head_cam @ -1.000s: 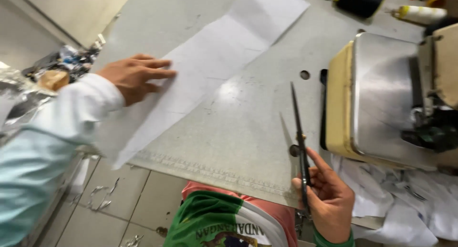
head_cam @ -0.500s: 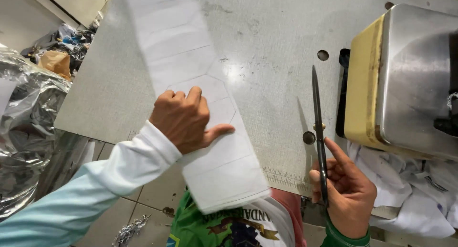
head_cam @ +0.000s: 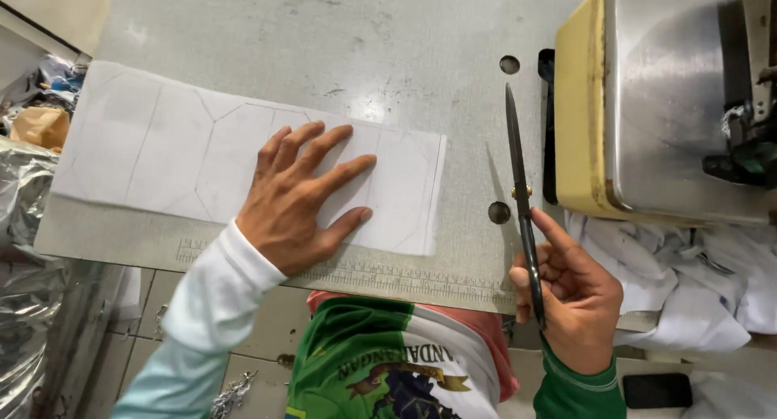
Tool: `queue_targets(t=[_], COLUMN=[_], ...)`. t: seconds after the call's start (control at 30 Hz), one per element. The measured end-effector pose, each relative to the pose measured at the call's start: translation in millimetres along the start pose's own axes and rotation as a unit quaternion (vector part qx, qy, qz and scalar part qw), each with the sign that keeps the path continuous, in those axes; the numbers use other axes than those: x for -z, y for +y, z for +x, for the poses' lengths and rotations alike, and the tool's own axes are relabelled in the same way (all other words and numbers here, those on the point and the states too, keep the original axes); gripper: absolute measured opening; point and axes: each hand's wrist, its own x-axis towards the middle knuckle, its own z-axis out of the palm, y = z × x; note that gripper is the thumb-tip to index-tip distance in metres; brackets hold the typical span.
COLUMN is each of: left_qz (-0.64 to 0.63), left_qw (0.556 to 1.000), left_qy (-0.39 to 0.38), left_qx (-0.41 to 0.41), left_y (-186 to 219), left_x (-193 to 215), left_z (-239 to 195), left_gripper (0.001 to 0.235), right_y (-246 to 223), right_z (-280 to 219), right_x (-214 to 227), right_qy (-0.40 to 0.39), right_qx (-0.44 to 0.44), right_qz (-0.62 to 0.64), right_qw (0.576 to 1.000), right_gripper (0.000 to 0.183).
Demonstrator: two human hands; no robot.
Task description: Cutting out paper patterns along marked lines using scissors on a workbench.
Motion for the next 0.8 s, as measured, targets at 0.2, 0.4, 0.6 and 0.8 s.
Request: queue_targets(t=[0.2,0.4,0.6,0.8], left_qz=[0.089,0.184,0.268,-0.028], left_qw=[0.986,0.951,0.935,0.984], left_qy=[0.062,-0.15,-0.231,-0.052], left_qx=[0.126,0.196,-0.004,-0.166], left_y=[44.9,60.7,16.1,11.1], left_x=[-22.4,-12.2,14.9,-9.9], left_z=[12.0,3.4,35.4,31.6], left_gripper=[0.052,0.076,0.087,0.079], right_y=[-11.0,-4.5,-0.6,8.1], right_z=[-20.3,-74.7,-92.0,-125.6], right_x=[8.3,24.5,25.3,37.1], right_qy=[0.02,0.014,-0.012,0.011], right_qx=[-0.077,-0.112,-0.123,-0.206], right_qz=[0.013,0.069,0.11,0.218], right_qw=[0.997,0.991,0.986,0.954], right_gripper=[0.073,0.074,0.079,0.074])
